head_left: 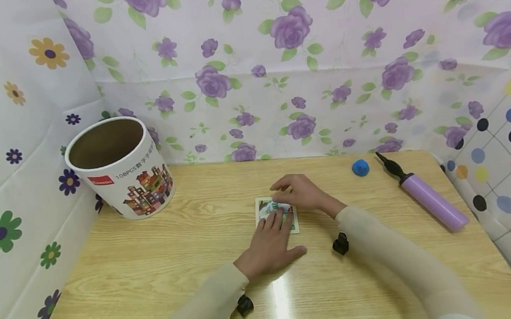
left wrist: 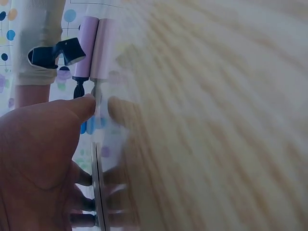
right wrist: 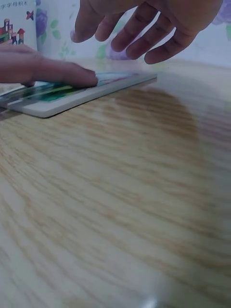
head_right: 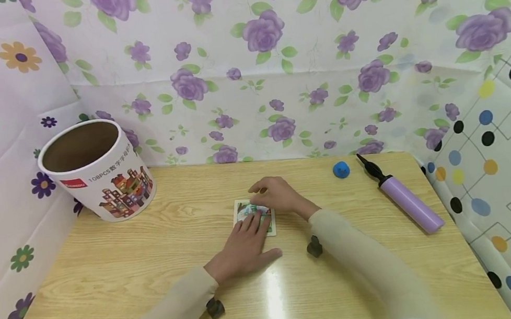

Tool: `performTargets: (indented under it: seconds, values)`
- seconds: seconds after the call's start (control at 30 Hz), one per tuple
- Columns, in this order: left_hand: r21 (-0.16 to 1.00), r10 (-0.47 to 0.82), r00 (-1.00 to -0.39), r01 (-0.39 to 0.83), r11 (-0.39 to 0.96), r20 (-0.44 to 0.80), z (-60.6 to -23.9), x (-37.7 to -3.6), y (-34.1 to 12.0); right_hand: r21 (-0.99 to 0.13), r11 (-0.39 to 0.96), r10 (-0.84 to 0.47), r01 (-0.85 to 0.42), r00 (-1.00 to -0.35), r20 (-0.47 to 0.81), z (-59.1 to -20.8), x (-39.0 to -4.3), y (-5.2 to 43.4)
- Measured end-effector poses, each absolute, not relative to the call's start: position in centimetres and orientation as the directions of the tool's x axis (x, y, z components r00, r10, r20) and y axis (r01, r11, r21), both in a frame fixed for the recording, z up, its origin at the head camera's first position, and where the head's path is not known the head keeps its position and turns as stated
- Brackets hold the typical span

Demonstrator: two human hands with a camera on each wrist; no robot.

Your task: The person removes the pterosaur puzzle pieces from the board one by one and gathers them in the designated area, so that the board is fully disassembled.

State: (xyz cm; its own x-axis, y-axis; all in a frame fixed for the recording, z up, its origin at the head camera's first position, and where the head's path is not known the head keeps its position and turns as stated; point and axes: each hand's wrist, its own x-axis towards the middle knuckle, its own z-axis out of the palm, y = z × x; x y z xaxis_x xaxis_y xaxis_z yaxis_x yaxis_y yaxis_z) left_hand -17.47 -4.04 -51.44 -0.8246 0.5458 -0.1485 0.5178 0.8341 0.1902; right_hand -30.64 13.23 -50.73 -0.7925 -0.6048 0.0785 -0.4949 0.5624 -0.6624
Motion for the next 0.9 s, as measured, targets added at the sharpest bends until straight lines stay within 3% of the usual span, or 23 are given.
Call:
performTargets:
  seconds: [0.9]
  values:
    - [0.174,0.555,-0.821,0.532,0.828,-0.133,-51.6,-17.3,-4.3,-0.543,0.633,-0.634,-0.552,-0.772,0.046,-51.8,-31.1,9.7]
